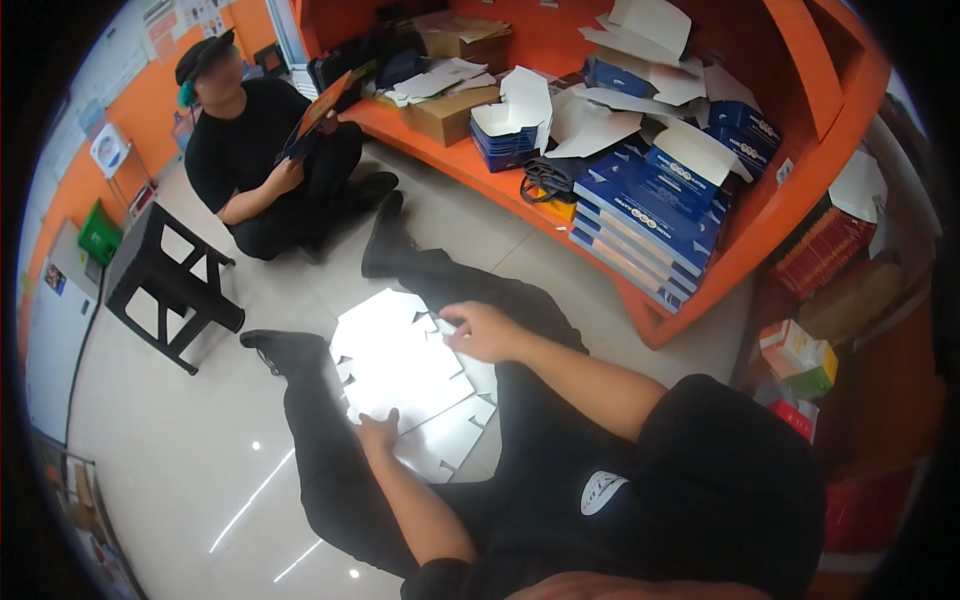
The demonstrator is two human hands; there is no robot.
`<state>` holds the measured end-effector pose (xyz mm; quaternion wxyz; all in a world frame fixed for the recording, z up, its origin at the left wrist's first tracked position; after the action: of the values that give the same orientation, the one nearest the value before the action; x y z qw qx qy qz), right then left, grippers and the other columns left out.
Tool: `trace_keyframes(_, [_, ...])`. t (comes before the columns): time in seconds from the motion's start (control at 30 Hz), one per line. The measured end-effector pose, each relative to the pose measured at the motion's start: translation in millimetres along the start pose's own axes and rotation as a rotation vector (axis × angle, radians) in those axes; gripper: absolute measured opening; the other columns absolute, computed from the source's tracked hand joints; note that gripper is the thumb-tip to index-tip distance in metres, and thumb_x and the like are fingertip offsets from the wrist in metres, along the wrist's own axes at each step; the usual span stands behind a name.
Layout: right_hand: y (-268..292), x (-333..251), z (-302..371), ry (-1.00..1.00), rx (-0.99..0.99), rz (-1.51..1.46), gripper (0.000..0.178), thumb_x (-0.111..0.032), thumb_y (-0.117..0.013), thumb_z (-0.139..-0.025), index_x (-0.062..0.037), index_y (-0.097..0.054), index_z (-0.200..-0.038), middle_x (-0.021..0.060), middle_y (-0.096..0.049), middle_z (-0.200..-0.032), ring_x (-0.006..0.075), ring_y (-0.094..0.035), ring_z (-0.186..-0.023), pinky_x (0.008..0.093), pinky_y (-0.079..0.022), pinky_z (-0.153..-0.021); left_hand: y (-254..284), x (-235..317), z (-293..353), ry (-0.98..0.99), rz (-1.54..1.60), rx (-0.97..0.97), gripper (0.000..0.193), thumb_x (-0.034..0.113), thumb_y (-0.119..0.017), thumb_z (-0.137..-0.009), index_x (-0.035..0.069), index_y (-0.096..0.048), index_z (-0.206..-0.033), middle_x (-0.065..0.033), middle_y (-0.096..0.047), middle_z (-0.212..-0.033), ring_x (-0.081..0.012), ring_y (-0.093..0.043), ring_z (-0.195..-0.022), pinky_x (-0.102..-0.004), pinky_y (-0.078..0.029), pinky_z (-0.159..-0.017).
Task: The person sits on the floor and folds several white and blue cardboard box templates into their final shape, handling each one by hand and placing them aside once assembled.
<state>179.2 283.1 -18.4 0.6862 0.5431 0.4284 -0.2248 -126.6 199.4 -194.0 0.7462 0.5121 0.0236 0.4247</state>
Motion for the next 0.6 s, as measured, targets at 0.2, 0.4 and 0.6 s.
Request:
trace_keyframes(0.2, [-43, 4, -1, 0.041, -0.124, 0.159, 0.054, -0.028, -0.076, -0.088, 0.0001, -0.062, -0.132, 0.0230, -0.064, -0.126, 0.0317, -0.068, -0.107, 0.0416, -0.054, -0.095, 15, -5, 0, 0.018, 0.075, 0.091, 0.087, 0.049, -0.073, -0.082, -0.010, -0.049, -0.141, -0.0316, -0.056, -0.140, -0.0437, -0.055, -0.131, -0.0457, -0.044, -0.112])
trace_keyframes(0.4, [24, -22, -18, 0.184, 0.300, -0.035, 0.033, -0.014, -0.070, -0.090, -0.0002, -0.067, -0.119, 0.0180, -0.068, -0.117, 0.0254, -0.070, -0.089, 0.0364, -0.056, -0.083, 10, -12, -3, -0.001, -0.001, 0.111, 0.081, 0.052, -0.070, -0.083, -0.011, -0.056, -0.132, -0.0315, -0.062, -0.131, -0.0430, -0.060, -0.124, -0.0453, -0.046, -0.108])
trace_keyframes(0.6, [248, -57, -12, 0.332, 1.421, 0.739, 0.081, -0.006, -0.070, -0.082, -0.0158, -0.038, -0.156, 0.0269, -0.022, -0.160, 0.0502, -0.028, -0.145, 0.0643, -0.028, -0.111, 13, -6, -2, -0.039, 0.011, 0.128, 0.078, 0.051, -0.070, -0.083, -0.011, -0.059, -0.129, -0.0324, -0.064, -0.128, -0.0438, -0.061, -0.122, -0.0462, -0.048, -0.106])
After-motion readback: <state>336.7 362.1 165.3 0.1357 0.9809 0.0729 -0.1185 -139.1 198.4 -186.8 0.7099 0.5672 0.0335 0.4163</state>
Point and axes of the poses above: each hand's wrist, its own z-axis away from the middle knuckle, its own y-axis out of the back of the hand, x = y × z, the point moved 6 cm from there along -z, towards the middle knuckle
